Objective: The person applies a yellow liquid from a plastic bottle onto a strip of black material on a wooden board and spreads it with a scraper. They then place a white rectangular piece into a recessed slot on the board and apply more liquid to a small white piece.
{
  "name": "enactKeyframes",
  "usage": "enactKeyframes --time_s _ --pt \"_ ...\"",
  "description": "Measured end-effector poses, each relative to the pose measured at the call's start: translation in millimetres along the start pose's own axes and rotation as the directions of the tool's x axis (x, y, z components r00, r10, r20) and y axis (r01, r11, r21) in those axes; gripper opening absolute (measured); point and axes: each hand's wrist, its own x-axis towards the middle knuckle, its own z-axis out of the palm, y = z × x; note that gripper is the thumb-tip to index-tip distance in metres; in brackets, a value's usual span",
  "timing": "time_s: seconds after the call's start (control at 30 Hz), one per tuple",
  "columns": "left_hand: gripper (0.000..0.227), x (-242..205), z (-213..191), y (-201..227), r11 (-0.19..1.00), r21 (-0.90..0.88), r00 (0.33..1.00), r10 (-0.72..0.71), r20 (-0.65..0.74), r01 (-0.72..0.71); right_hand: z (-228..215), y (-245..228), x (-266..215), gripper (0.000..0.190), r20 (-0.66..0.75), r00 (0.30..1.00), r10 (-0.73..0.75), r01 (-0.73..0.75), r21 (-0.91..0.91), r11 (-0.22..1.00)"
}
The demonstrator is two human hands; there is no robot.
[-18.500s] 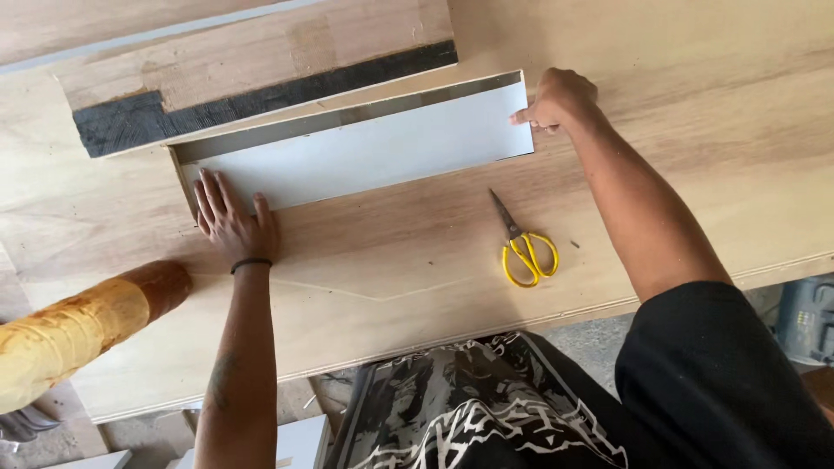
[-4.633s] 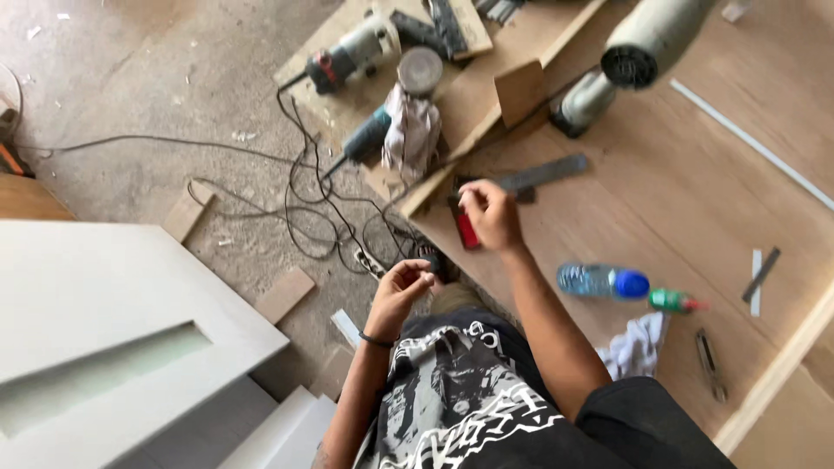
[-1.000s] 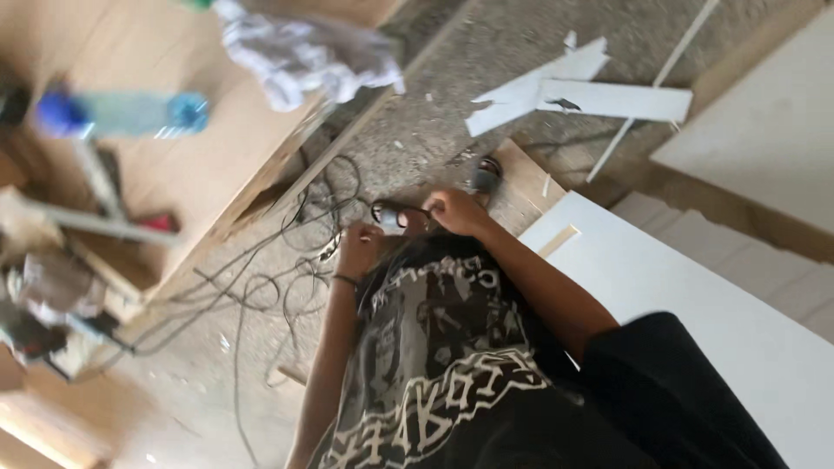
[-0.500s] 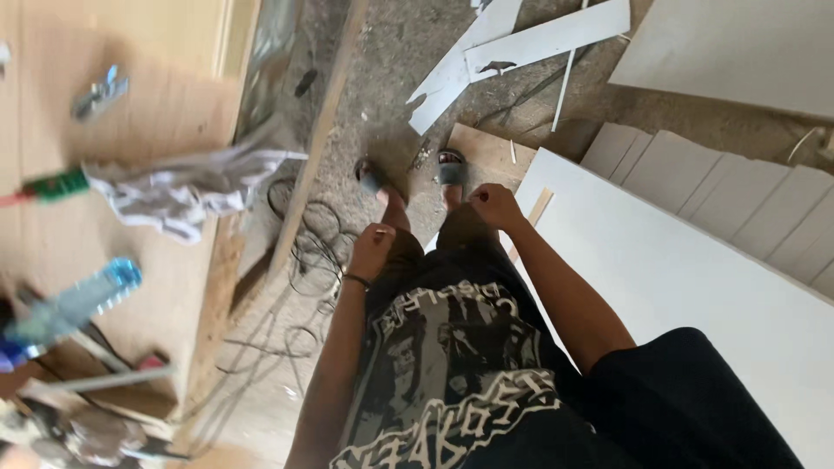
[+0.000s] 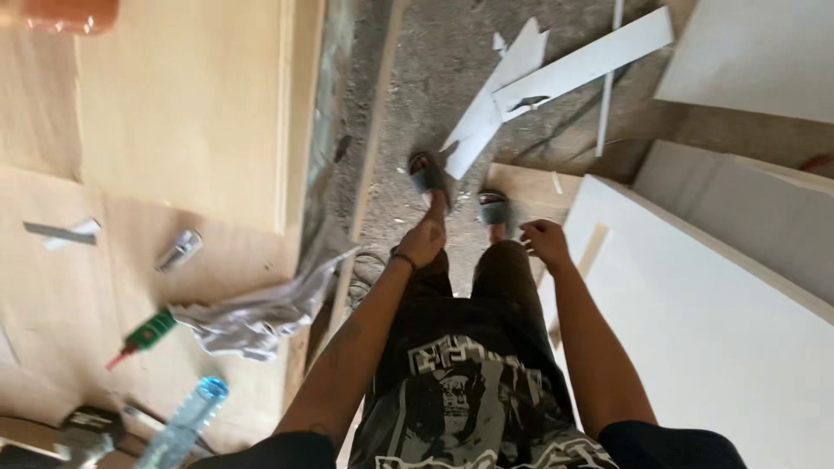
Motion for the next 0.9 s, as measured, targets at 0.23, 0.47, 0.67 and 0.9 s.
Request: enactKeyframes --time_s 0.23,0.47,0.67,0.9 --pt "0.031 101 -50 18 0.986 0.167 1.0 -0.02 -0.004 0.021 27 21 79 0.027 -0.102 0.988 0.12 -0.111 0.086 0.99" --pt "0.028 210 -57 43 0.972 0.216 0.995 -0.096 0.005 0.092 25 -1 153 0.03 -0.119 0.98 0.16 -0.134 0.199 0.971" --pt "0.037 355 -19 36 0.963 0.268 0.996 0.059 -0.064 -0.04 27 9 261 0.049 -0.136 0.975 0.175 -0.14 0.234 0.962" --pt "0.041 553 44 7 0.888 0.461 0.998 0.032 -0.054 -0.003 9 30 403 0.05 -0.126 0.966 0.224 -0.158 0.396 0.905"
